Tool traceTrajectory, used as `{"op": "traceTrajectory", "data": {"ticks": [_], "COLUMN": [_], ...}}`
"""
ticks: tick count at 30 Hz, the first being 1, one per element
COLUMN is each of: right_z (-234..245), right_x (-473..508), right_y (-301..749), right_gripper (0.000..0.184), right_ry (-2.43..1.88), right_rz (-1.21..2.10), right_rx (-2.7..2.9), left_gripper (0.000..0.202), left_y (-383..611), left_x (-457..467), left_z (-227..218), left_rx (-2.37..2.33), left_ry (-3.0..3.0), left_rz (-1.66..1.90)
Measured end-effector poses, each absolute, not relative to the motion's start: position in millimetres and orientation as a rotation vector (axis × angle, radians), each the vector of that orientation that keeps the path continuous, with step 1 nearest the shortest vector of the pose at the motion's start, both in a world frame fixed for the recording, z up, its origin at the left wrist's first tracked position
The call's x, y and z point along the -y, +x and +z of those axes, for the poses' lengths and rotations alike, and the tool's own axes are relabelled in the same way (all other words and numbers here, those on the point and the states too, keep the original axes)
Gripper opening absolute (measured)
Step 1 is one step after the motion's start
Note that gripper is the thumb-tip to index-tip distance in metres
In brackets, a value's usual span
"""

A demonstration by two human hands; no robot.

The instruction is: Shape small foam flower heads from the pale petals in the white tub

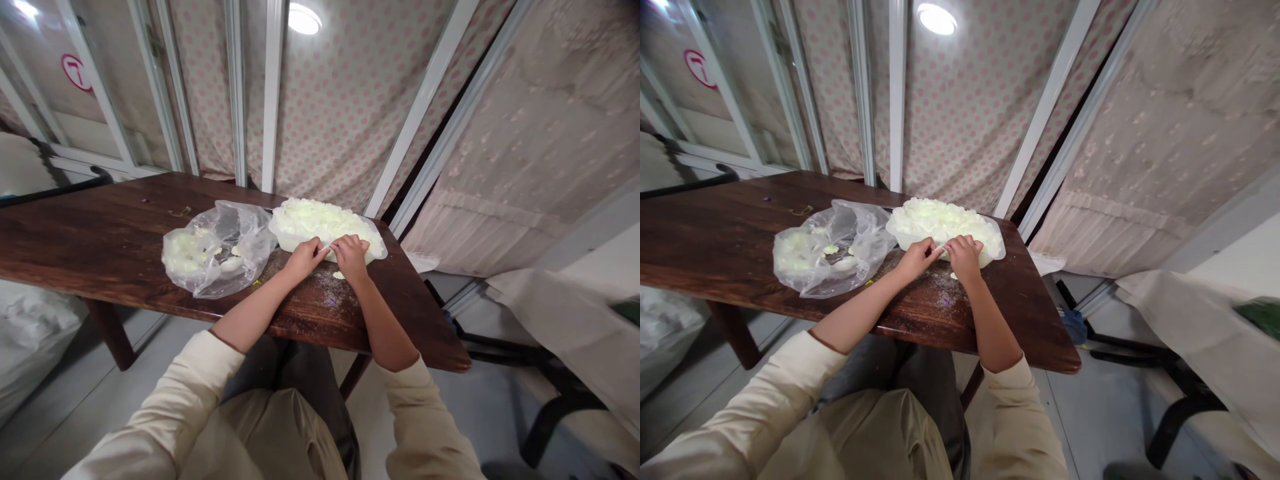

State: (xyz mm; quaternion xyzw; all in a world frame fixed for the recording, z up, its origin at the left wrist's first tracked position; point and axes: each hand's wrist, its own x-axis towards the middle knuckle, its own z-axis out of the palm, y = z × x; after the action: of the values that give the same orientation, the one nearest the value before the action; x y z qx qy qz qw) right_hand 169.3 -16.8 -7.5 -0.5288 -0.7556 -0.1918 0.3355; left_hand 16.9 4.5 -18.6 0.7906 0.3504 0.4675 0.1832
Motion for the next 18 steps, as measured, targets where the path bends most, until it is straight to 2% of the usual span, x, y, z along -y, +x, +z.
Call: {"op": "traceTrajectory", "data": {"ticks": [8, 14, 18], "right_z": [-8, -7, -5], "right_x": [10, 12, 17], "right_y": [186, 190, 179], "right_gripper": [0.023, 0.043, 0.033], "right_ry": [-1.61, -1.629, -1.594], "right_rz": [-0.606, -0.608, -0.581], "right_rx": [1.633, 1.532, 1.575], "left_gripper": [0.024, 0.021, 0.022], "left_y": [16, 16, 16], "left_x": [-4, -4, -5], "left_z": [-18, -18, -20], "left_rx": [-0.965, -0.936, -0.951], "left_ry": [2.207, 2.184, 2.203], "left_rz": [1.262, 1.213, 1.208]}}
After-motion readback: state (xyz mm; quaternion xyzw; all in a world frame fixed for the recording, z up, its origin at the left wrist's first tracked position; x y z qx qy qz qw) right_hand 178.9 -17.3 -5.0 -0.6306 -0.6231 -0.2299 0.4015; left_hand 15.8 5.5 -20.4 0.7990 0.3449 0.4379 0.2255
